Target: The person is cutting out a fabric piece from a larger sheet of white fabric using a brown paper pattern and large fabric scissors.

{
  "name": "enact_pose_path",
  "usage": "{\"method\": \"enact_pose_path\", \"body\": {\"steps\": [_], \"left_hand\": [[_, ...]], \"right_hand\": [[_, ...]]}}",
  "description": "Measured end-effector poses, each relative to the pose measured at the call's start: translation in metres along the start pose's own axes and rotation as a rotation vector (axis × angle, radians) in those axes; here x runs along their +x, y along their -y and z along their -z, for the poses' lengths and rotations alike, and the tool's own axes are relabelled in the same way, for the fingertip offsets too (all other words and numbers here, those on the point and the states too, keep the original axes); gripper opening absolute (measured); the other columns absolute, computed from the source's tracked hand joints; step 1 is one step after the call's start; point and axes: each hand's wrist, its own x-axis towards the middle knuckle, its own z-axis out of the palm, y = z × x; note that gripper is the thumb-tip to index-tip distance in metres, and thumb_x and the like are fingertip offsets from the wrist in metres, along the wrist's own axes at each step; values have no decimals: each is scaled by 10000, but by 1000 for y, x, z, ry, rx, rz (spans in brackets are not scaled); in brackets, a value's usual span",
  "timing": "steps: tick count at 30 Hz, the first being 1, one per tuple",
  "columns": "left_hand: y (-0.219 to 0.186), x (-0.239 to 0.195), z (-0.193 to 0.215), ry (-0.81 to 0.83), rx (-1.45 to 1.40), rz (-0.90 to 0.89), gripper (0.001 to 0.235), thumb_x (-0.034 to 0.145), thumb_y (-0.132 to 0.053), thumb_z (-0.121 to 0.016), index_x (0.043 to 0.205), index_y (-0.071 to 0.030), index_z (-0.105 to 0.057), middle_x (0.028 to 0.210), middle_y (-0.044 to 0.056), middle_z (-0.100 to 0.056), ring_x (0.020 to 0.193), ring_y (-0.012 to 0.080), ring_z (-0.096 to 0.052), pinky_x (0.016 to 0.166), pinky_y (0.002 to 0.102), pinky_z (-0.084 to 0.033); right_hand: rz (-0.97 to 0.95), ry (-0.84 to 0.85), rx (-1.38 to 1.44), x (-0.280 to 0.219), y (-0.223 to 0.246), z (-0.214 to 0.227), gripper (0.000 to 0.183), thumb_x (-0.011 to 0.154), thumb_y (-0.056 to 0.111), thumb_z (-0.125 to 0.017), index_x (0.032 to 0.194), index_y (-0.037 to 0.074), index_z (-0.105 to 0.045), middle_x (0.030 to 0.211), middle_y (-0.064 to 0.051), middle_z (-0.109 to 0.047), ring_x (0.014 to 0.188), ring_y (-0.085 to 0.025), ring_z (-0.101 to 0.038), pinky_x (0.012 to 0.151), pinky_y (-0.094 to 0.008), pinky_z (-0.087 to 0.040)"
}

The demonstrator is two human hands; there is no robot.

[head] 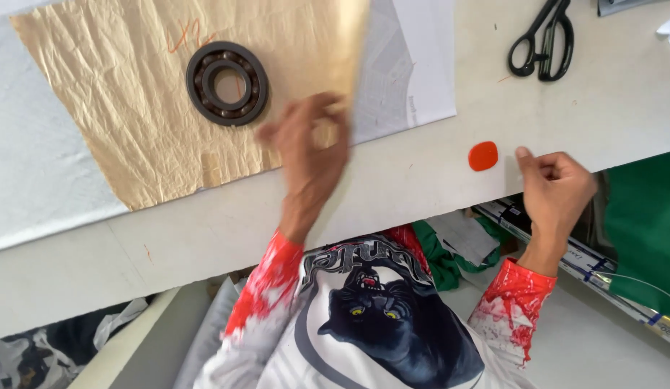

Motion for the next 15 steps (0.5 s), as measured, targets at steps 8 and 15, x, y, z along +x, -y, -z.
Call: {"method": "enact_pose_path", "body": {"steps": [8, 15], "left_hand": [[47, -21, 74, -696, 215, -37, 327, 1077, -392, -549, 1063, -67, -586, 954, 76, -561, 869, 213, -521, 736, 379, -461], [-7, 3, 31, -122, 114, -349, 226, 877, -15, -764, 1006, -186, -694, 1101, 26, -679, 1063, 219, -617, 1020, 423, -259]], "right_hand": [[495, -274, 102, 90, 27, -19, 67, 1030, -111, -779, 1037, -78, -721, 931, -169, -709, 808, -240, -649, 638, -309, -519], [669, -287, 85, 142, 45, -61, 310, 899, -82, -789, 1150, -30, -614, 1077, -161, -541, 889, -289, -558, 760, -418, -503]]}}
